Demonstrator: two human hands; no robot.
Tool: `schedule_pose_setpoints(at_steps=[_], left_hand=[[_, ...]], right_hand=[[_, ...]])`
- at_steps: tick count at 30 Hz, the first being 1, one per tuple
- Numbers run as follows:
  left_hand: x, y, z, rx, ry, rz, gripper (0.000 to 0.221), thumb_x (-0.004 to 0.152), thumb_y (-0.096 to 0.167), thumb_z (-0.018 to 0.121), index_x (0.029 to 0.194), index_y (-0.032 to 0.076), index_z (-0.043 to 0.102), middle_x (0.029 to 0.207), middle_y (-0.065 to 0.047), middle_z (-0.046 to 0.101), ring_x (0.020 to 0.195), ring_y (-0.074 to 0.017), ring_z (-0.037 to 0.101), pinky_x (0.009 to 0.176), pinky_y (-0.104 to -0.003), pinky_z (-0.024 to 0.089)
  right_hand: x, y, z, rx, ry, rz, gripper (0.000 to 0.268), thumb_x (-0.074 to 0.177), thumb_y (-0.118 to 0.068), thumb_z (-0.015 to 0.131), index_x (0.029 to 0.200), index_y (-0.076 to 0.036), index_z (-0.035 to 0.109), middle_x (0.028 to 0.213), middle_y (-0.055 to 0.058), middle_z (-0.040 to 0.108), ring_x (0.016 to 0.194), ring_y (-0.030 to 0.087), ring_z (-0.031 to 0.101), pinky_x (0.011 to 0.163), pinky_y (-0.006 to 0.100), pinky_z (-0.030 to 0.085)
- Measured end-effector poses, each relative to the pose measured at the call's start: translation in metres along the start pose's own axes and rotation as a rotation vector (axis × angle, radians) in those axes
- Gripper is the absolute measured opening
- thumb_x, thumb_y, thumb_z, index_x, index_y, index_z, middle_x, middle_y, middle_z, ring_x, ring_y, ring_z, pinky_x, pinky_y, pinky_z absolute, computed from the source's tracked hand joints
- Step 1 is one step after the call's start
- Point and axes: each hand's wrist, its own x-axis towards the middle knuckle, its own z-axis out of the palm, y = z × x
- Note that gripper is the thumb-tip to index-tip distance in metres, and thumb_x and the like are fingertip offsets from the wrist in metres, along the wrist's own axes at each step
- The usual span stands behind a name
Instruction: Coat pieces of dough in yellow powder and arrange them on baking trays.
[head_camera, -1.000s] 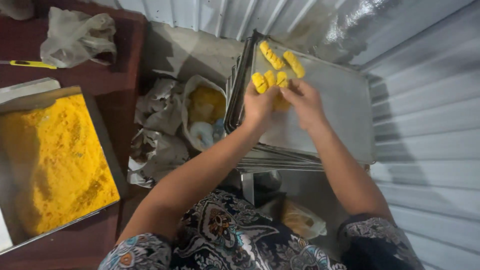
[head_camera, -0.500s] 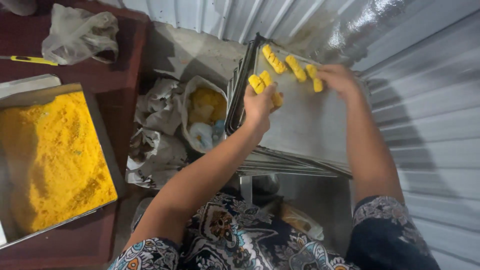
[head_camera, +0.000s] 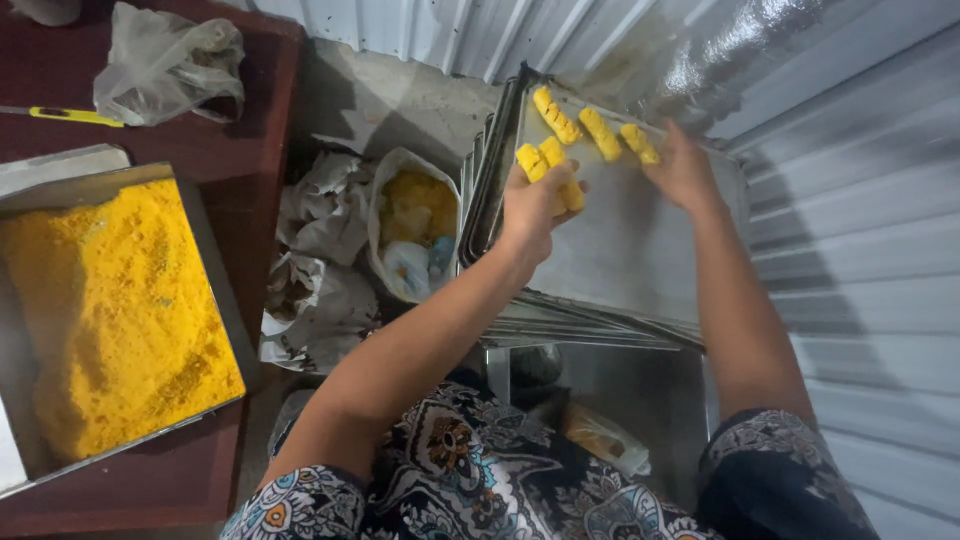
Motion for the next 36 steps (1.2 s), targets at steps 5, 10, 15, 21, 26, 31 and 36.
schedule_pose_setpoints(at_steps=[5,10,15,21,26,31,36], left_hand=[[0.017,-0.018,0.003,-0.136,-0.068,-0.075,0.03,0.097,0.03,0.058,0.121,0.011,0.059,0.107,-0.008,0.069,0.088,-0.023,0.07,0.071,-0.041,0.059],[0.048,-0.069,0.003,-0.192,-0.14,-0.004,0.033,0.099,0.029,0.061,0.123,0.006,0.061,0.105,-0.01,0.068,0.087,-0.0212,0.069,0.07,-0.036,0.058],[0.051,-0.087,0.011,-0.071,-0.159,0.029,0.033,0.102,0.028,0.062,0.119,-0.001,0.063,0.098,-0.012,0.068,0.08,-0.0212,0.066,0.066,-0.033,0.056],[0.049,-0.102,0.031,-0.202,-0.114,0.046,0.028,0.099,0.025,0.062,0.115,0.002,0.064,0.095,-0.006,0.067,0.078,-0.0166,0.065,0.064,-0.031,0.054],[0.042,-0.081,0.027,-0.095,0.025,0.034,0.026,0.096,0.027,0.065,0.111,0.005,0.064,0.089,-0.005,0.064,0.073,-0.0182,0.063,0.059,-0.034,0.052],[0.037,-0.065,0.011,-0.052,0.04,-0.015,0.026,0.095,0.029,0.065,0.111,0.009,0.065,0.095,-0.006,0.063,0.082,-0.0192,0.064,0.066,-0.036,0.055],[0.038,-0.059,0.001,-0.043,0.032,-0.054,0.027,0.095,0.031,0.064,0.109,0.009,0.065,0.1,-0.008,0.063,0.087,-0.0214,0.066,0.072,-0.039,0.059]], right_hand=[[-0.039,-0.086,0.001,0.387,0.046,-0.124,0.038,0.103,-0.022,0.073,0.134,-0.001,0.068,0.126,0.009,0.072,0.113,0.014,0.066,0.097,0.028,0.053],[-0.067,-0.117,0.021,0.569,-0.107,0.008,0.035,0.099,-0.02,0.07,0.129,-0.002,0.068,0.12,0.004,0.07,0.107,0.01,0.065,0.093,0.025,0.052],[-0.086,-0.11,0.02,0.737,-0.101,0.02,0.031,0.097,-0.016,0.067,0.126,-0.003,0.068,0.117,0.004,0.07,0.107,0.01,0.065,0.092,0.026,0.052],[-0.075,-0.09,-0.012,1.211,-0.157,0.269,0.026,0.088,-0.011,0.066,0.113,-0.007,0.071,0.108,0.003,0.072,0.099,0.014,0.069,0.089,0.026,0.055],[-0.027,0.003,-0.032,1.004,0.175,0.333,0.018,0.092,-0.011,0.075,0.107,-0.004,0.069,0.098,0.004,0.069,0.082,0.015,0.067,0.062,0.029,0.053],[0.003,0.058,-0.029,0.695,0.096,0.376,0.023,0.094,-0.019,0.074,0.111,-0.003,0.073,0.094,0.006,0.071,0.073,0.015,0.061,0.056,0.03,0.042],[0.016,0.068,-0.015,0.097,0.105,0.156,0.031,0.088,-0.02,0.074,0.109,0.001,0.075,0.099,0.016,0.073,0.084,0.028,0.07,0.07,0.042,0.054]])
